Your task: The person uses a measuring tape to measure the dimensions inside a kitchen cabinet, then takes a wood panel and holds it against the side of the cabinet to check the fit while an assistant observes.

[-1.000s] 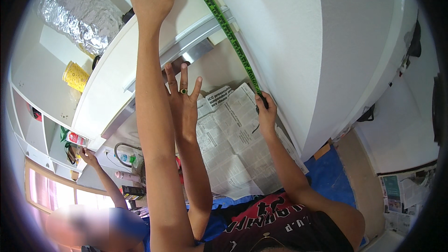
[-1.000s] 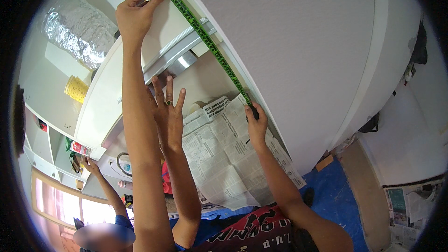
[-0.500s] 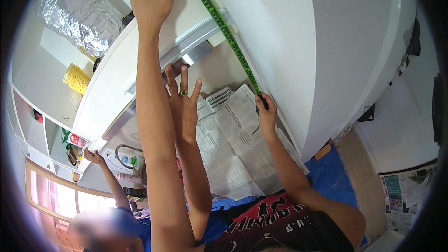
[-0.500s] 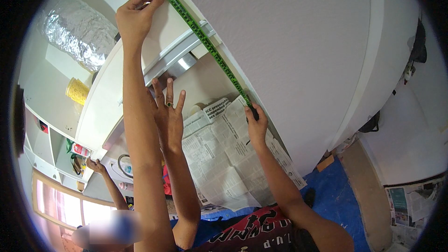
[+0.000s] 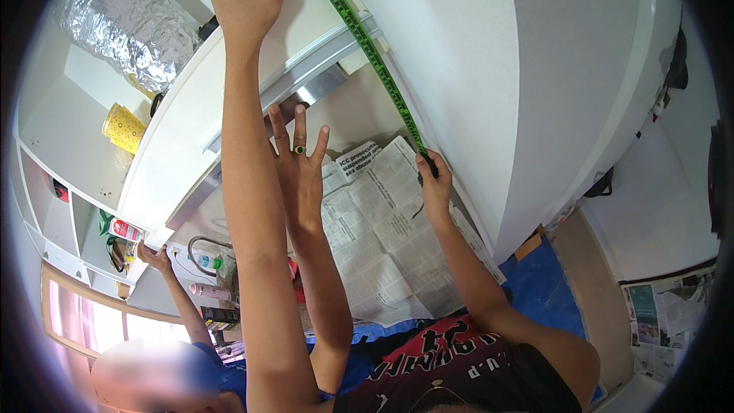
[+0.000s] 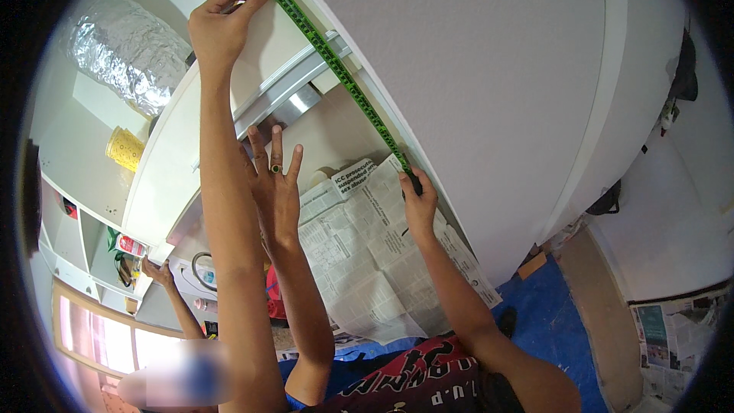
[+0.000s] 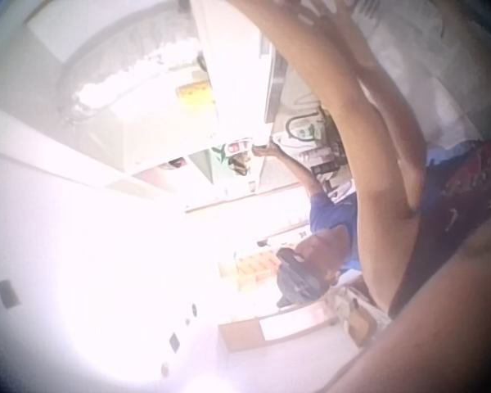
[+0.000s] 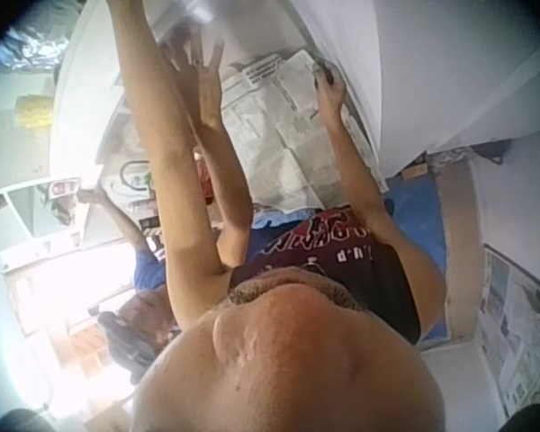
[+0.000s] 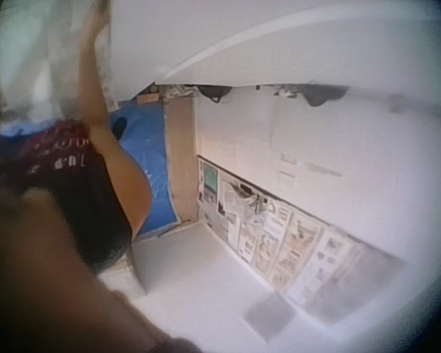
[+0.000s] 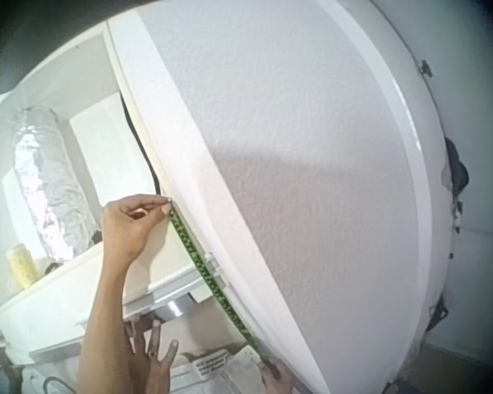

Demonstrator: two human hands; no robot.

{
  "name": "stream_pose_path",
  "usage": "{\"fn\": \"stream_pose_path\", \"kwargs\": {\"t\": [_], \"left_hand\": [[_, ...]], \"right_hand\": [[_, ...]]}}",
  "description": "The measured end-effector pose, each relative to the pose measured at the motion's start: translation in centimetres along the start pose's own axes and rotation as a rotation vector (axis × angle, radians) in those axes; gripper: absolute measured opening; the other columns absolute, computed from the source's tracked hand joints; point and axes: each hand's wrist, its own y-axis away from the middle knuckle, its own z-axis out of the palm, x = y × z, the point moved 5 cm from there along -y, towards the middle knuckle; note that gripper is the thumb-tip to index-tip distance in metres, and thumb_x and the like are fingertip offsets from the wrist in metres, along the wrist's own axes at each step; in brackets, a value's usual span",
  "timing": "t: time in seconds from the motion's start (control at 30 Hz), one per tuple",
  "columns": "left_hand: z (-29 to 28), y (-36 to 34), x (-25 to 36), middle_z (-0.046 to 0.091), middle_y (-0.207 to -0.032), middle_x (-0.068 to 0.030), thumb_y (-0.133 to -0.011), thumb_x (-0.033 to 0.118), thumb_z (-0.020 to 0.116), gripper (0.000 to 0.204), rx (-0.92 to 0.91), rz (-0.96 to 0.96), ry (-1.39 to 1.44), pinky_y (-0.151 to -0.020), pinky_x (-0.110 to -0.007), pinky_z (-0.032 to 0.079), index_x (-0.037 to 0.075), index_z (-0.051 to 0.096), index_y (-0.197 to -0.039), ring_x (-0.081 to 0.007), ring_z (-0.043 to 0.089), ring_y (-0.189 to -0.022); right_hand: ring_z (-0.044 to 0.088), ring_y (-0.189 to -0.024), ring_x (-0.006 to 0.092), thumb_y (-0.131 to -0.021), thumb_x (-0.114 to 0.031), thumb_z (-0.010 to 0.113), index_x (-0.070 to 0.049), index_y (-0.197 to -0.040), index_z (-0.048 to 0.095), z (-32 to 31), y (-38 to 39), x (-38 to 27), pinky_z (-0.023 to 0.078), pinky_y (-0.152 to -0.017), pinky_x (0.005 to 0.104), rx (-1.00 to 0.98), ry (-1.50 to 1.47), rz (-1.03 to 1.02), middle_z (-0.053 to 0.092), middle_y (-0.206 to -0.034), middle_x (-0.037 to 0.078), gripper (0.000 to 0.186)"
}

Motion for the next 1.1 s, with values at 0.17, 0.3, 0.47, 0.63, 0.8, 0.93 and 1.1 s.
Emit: {"fn": "stream_pose_path", "kwargs": {"t": [0.17,0.3,0.47,0.63,0.8,0.93,1.1], "left_hand": [[0.2,-0.1,0.4,0.081,-0.092,-0.0031,-0.087,0.021,0.086,0.022,0.003,-0.030,-0.007,-0.077,-0.023,0.053,0.011,0.086,-0.107,-0.0082,0.071,-0.084],[0.0,-0.2,-0.1,0.081,-0.091,-0.0025,-0.087,0.022,0.086,0.021,-0.001,-0.003,0.029,-0.076,-0.022,0.053,0.012,0.086,-0.106,-0.0074,0.070,-0.082],[0.0,0.1,0.2,0.080,-0.088,-0.0017,-0.087,0.023,0.086,0.021,0.019,-0.017,0.023,-0.072,-0.022,0.052,0.012,0.086,-0.105,-0.0066,0.068,-0.079],[-0.4,0.0,-0.7,0.080,-0.085,-0.0011,-0.086,0.028,0.087,0.022,0.024,0.012,-0.066,-0.069,-0.023,0.052,0.015,0.087,-0.104,-0.0074,0.068,-0.075],[-0.2,-0.2,-1.0,0.082,-0.088,-0.0019,-0.086,0.031,0.086,0.022,0.018,0.018,-0.049,-0.070,-0.023,0.054,0.015,0.087,-0.102,-0.0097,0.071,-0.076],[-1.1,-0.2,-1.6,0.082,-0.087,0.0018,-0.084,0.040,0.084,0.021,0.107,0.072,0.055,-0.070,-0.028,0.057,0.025,0.087,-0.098,-0.0125,0.076,-0.080],[-1.2,-0.2,-0.8,0.078,-0.084,-0.0026,-0.083,0.049,0.084,0.043,0.113,0.013,0.046,-0.082,-0.031,0.057,0.027,0.082,-0.120,-0.0137,0.074,-0.084]], "right_hand": [[0.063,-0.100,0.0153,-0.102,-0.026,0.072,0.000,-0.127,0.071,-0.3,-0.6,0.9,0.049,-0.094,0.0300,0.037,0.055,-0.005,0.072,-0.108,0.004,0.036],[0.063,-0.103,0.0166,-0.102,-0.028,0.073,0.001,-0.127,0.071,-0.1,-0.5,0.7,0.049,-0.096,0.0309,0.029,0.046,-0.013,0.072,-0.110,0.007,0.039],[0.062,-0.099,0.0158,-0.102,-0.028,0.073,0.001,-0.124,0.071,0.1,-0.2,-0.2,0.048,-0.093,0.0299,0.017,0.050,-0.021,0.071,-0.106,0.005,0.037],[0.054,-0.091,0.0082,-0.102,-0.020,0.072,-0.003,-0.115,0.073,0.2,0.0,-0.5,0.044,-0.082,0.0250,-0.010,-0.019,0.025,0.062,-0.096,-0.004,0.022],[0.053,-0.086,0.0089,-0.100,-0.022,0.074,-0.003,-0.115,0.072,-0.4,-0.7,-0.3,0.043,-0.078,0.0260,0.017,-0.015,-0.018,0.061,-0.094,-0.002,0.024],[0.054,-0.085,0.0091,-0.099,-0.021,0.074,-0.005,-0.115,0.073,0.1,0.0,-1.9,0.045,-0.078,0.0263,-0.026,-0.024,-0.009,0.063,-0.094,-0.002,0.022],[0.058,-0.090,0.0089,-0.099,-0.020,0.074,-0.006,-0.119,0.071,0.3,-0.6,-3.4,0.047,-0.074,0.0258,-0.054,-0.004,-0.060,0.068,-0.102,0.000,0.024]]}}
